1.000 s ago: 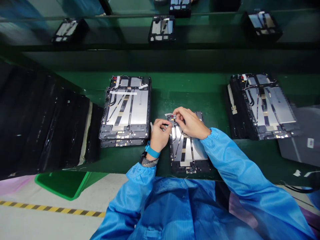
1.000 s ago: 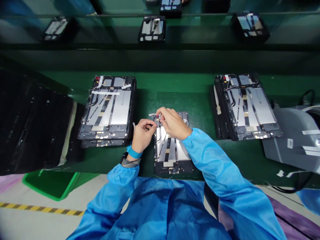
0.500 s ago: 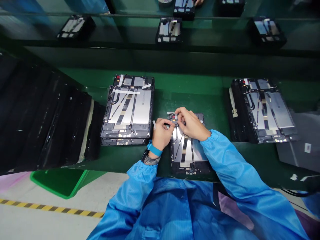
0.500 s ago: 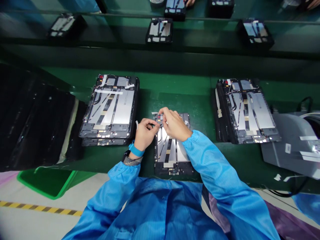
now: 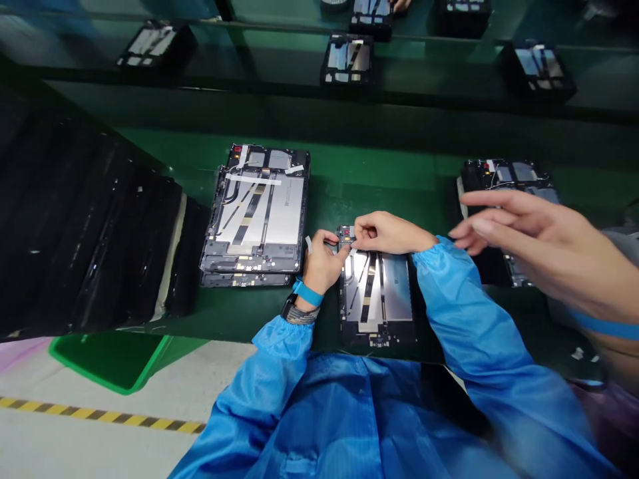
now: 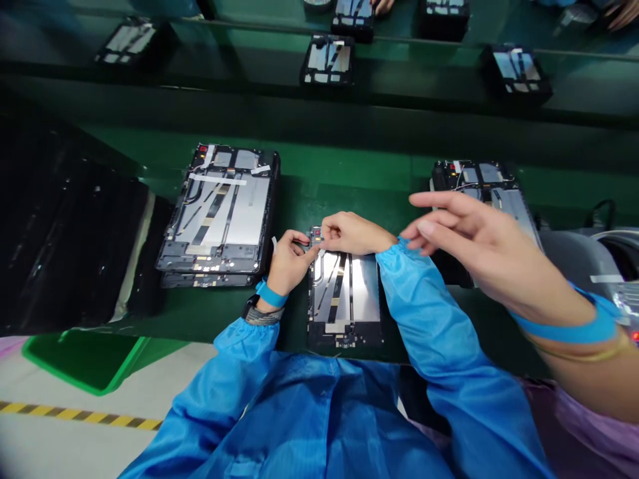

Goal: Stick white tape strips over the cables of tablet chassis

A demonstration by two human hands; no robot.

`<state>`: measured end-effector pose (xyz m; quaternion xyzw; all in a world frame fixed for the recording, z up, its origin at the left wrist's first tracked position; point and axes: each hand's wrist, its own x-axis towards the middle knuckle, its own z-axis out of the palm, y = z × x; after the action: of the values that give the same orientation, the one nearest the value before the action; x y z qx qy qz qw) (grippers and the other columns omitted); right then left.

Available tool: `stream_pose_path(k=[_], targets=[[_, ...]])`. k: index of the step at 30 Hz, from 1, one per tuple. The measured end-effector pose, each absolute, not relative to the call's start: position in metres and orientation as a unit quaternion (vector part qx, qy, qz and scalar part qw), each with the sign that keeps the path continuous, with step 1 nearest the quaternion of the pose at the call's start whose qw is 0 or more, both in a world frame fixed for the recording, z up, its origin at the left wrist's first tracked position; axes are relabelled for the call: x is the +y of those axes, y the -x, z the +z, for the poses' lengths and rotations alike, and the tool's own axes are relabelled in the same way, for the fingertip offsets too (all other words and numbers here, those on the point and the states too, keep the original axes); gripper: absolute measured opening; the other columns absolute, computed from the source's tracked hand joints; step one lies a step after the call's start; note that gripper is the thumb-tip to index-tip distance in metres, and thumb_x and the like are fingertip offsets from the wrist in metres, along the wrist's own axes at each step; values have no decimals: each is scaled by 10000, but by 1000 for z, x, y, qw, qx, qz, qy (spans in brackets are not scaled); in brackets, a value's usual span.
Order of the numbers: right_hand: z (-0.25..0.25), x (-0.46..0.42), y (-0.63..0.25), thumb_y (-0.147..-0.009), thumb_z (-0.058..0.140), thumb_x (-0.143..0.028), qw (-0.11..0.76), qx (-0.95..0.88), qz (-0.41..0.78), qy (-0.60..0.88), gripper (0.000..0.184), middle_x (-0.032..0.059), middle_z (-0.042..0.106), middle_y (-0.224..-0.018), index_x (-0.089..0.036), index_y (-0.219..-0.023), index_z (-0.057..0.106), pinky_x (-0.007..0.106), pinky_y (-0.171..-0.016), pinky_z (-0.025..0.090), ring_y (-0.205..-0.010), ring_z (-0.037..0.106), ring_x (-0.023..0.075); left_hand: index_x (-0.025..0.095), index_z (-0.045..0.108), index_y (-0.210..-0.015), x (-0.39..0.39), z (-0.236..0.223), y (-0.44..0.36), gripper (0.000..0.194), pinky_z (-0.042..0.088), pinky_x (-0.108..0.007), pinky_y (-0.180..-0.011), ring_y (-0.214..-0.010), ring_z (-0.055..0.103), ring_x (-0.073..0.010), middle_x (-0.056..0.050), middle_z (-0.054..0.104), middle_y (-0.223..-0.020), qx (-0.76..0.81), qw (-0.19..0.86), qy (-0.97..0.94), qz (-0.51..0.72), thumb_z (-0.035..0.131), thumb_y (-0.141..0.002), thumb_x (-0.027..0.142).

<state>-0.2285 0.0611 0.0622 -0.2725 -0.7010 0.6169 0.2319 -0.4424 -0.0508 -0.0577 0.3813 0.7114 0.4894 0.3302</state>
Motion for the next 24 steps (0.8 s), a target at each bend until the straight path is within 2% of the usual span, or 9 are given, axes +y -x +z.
stream_pose_path(k=[2,4,10,16,24], targets=[[88,60,207,-964,729,-482,256,-693,582,340,295,29,759,-968,-396,-1246,719,452,-661,545,-800,690,258,214,564,-899,-51,-57,443,295,371,-233,-579,-553,457,-76,52,583,-785,711,335,-380,488,832,-784,170],[101,62,199,-954,757,-449,263,-695,556,373,323,45,777,-1001,-377,-1268,735,467,-690,574,-845,723,276,214,561,-902,-51,-57,442,287,379,-237,-593,-560,464,-77,54,578,-791,713,335,-379,486,816,-788,146],[85,81,210,-969,746,-454,244,-709,560,352,310,45,795,-1011,-366,-1266,741,461,-683,589,-829,727,269,227,562,-924,-53,-59,442,283,314,-244,-569,-512,429,-90,95,454,-631,714,343,-376,480,810,-811,153],[76,90,199,-959,752,-473,230,-714,553,362,337,57,789,-1041,-367,-1278,728,477,-701,583,-842,726,280,217,553,-929,-52,-61,443,311,369,-238,-597,-567,454,-78,50,575,-813,710,335,-386,484,833,-799,179],[77,93,196,-959,764,-429,256,-713,553,346,328,62,779,-1032,-354,-1277,739,449,-692,574,-857,727,282,216,552,-929,-53,-57,442,291,374,-236,-602,-590,471,-86,46,585,-817,716,327,-389,479,814,-814,163]])
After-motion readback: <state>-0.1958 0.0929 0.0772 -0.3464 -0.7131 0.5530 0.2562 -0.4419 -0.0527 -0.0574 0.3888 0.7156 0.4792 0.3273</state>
